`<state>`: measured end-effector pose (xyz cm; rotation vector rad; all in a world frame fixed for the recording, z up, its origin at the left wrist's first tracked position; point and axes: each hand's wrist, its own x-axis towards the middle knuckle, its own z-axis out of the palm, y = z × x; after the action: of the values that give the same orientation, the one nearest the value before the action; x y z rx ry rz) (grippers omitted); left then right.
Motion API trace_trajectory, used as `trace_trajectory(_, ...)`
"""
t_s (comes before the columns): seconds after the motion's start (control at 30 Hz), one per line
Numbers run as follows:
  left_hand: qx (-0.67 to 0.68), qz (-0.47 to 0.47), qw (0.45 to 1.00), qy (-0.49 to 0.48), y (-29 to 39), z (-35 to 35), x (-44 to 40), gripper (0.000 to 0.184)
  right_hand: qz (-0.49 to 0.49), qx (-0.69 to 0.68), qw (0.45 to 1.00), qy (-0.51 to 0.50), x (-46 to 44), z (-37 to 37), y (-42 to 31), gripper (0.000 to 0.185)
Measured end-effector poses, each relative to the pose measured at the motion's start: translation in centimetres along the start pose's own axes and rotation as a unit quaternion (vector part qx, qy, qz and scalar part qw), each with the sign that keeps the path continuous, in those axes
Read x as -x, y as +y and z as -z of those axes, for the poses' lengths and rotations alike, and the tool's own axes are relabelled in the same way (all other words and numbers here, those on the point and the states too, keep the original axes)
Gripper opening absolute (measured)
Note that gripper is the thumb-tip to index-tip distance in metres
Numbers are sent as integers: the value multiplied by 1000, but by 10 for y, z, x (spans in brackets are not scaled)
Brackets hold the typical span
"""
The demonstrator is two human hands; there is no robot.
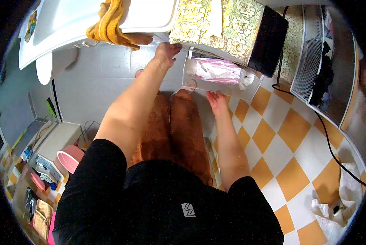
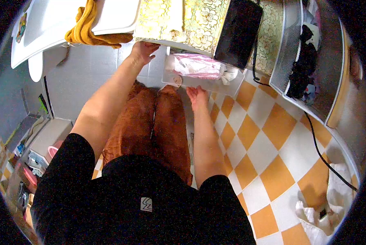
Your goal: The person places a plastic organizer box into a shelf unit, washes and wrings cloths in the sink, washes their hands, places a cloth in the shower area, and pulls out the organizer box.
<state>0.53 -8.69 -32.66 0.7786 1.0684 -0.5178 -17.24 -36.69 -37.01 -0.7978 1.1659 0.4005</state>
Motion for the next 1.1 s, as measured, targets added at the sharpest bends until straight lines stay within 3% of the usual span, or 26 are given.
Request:
trace_trajectory(0.17, -99, -1, 995, -17, 1, 4, -6, 41, -6, 4, 999, 34, 0, -4, 2, 19)
trace_trajectory(0.3, -263, -80, 961, -15, -13, 10, 0, 54, -19, 7, 999, 27, -10, -1, 0, 18)
trace_trajectory(0.37, -350, -160, 923, -9, -38, 33, -31, 55, -21, 13, 999, 32, -7, -5, -2, 18)
trace_trajectory(0.4, -448, -114, 886, 29, -27, 25, -20, 62, -20, 11, 999, 39, -5, -7, -3, 18)
trace_trajectory(0.5, -576, -236, 782, 21, -33, 44, -31, 61, -21, 2, 998, 51, -3, -9, -3, 18)
trace_trajectory(0.7, -632, -247, 734, 37, -34, 49, -30, 56, -32, -40, 997, 63, -18, -5, 3, 18)
trace_trajectory(0.8, -627, -320, 709, 41, -23, 42, -24, 47, -32, -15, 998, 60, -8, -8, -5, 17)
trace_trajectory(0.9, -480, -261, 837, 22, -14, 26, -15, 40, -52, -18, 997, 53, -10, -8, -9, 15)
trace_trajectory(1.0, -369, -326, 868, 58, -40, 30, -43, 35, -73, -34, 996, 39, -11, -8, -8, 14)
trace_trajectory(1.1, -481, -374, 787, 96, -37, 32, -52, 32, -62, -35, 997, 33, -15, -8, -5, 11)
